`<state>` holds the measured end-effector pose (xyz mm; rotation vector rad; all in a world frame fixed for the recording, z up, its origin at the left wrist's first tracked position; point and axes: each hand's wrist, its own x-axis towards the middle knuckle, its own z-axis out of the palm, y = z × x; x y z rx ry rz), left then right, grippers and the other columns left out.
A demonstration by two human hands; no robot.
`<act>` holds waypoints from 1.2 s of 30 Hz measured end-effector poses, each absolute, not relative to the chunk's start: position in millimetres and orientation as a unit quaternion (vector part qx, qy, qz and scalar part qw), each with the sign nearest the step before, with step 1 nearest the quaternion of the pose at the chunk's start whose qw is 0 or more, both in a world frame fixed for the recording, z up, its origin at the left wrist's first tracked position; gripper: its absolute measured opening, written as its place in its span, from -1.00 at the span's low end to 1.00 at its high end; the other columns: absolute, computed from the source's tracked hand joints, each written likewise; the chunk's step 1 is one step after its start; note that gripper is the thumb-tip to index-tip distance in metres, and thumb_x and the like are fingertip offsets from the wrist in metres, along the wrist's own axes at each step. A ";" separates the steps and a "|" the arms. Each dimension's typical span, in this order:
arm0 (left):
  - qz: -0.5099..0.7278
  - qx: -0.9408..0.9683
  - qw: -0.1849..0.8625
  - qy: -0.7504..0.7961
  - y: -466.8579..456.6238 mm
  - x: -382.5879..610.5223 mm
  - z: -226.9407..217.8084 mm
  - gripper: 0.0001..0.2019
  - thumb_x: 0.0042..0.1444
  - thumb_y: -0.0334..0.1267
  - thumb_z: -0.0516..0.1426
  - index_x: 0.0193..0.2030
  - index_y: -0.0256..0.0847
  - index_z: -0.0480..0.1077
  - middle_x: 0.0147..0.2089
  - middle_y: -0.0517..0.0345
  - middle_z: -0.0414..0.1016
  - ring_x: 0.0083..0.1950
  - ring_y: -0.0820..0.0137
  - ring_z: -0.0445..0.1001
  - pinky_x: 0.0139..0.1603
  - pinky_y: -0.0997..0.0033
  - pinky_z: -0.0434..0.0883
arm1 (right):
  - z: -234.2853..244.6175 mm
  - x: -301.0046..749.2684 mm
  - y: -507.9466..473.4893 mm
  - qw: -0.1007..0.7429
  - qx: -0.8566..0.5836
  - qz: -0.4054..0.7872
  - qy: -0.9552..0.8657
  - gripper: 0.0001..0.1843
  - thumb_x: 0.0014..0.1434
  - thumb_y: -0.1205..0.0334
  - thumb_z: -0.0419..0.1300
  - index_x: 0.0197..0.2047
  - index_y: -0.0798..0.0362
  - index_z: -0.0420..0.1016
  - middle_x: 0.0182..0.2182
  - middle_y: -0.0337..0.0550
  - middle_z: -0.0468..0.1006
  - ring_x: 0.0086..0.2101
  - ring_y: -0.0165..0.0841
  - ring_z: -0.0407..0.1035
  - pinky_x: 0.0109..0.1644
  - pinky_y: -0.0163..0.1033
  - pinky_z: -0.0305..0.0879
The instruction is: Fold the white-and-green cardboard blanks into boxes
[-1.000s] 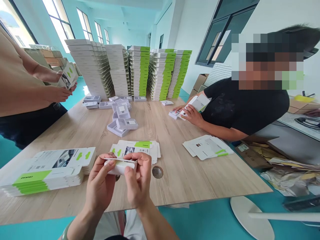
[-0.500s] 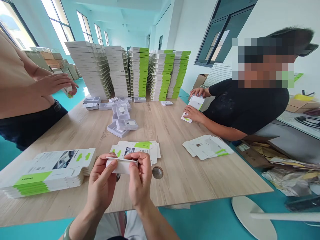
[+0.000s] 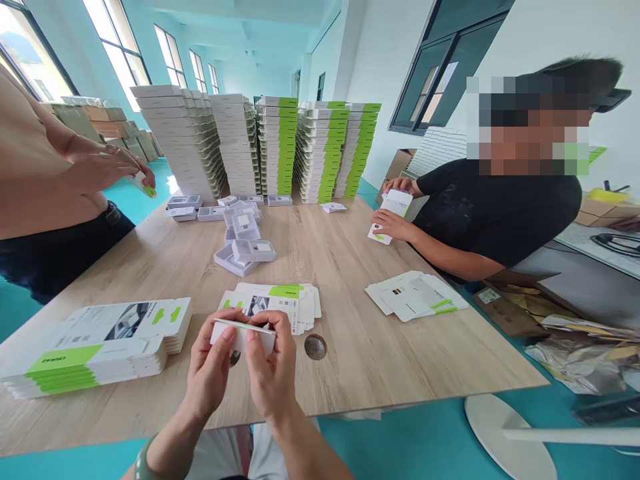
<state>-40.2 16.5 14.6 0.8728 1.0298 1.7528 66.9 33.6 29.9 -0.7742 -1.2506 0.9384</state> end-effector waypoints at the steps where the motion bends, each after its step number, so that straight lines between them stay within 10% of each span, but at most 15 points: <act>1: 0.711 0.351 0.446 0.415 16.8 -39.7 15.6 -0.72 0.17 0.06 0.38 -0.11 -0.04 0.64 -0.09 0.13 0.67 -0.05 0.31 0.55 0.02 0.44 0.44 | 29.6 67.0 33.5 0.638 -0.335 0.415 -0.555 -0.88 0.35 0.12 0.23 -0.15 -0.04 0.48 -0.31 -0.21 0.58 -0.35 -0.33 0.48 -0.29 -0.24 0.45; 10: 0.720 0.332 0.448 0.413 14.6 -34.7 25.2 -0.71 0.10 0.03 0.43 -0.26 -0.12 0.58 -0.30 0.20 0.60 -0.25 0.39 0.47 -0.18 0.51 0.42 | 28.3 70.3 31.9 0.660 -0.307 0.403 -0.555 -0.90 0.38 0.16 0.19 -0.18 -0.05 0.50 -0.25 -0.18 0.59 -0.21 -0.27 0.52 -0.09 -0.16 0.49; 19: 0.684 0.412 0.418 0.433 13.2 -34.6 23.7 -0.57 0.12 -0.06 0.44 0.07 -0.09 0.50 0.03 -0.01 0.65 0.05 0.19 0.59 0.09 0.27 0.49 | 38.3 82.8 50.6 0.617 -0.325 0.501 -0.512 -0.84 0.28 0.11 0.20 -0.19 -0.04 0.58 -0.29 -0.16 0.65 -0.27 -0.23 0.54 -0.16 -0.14 0.51; 24: 0.685 0.432 0.355 0.466 21.0 -39.8 15.7 -0.51 -0.07 0.02 0.52 -0.12 -0.14 0.49 -0.18 0.05 0.66 -0.18 0.22 0.63 -0.16 0.33 0.52 | 36.8 88.7 57.0 0.612 -0.336 0.521 -0.491 -0.77 0.26 0.13 0.10 -0.24 -0.02 0.57 -0.28 -0.15 0.65 -0.22 -0.19 0.54 -0.18 -0.14 0.48; 36: 0.696 0.315 0.283 0.580 24.8 -52.2 22.4 -0.49 -0.04 0.12 0.48 -0.19 -0.15 0.41 -0.24 0.13 0.58 -0.27 0.28 0.57 -0.30 0.37 0.46 | -1.8 74.4 25.4 0.532 -0.397 0.394 -0.636 -0.59 0.53 -0.04 0.02 0.21 -0.05 0.52 0.00 0.02 0.74 -0.06 -0.14 0.66 -0.04 -0.14 0.56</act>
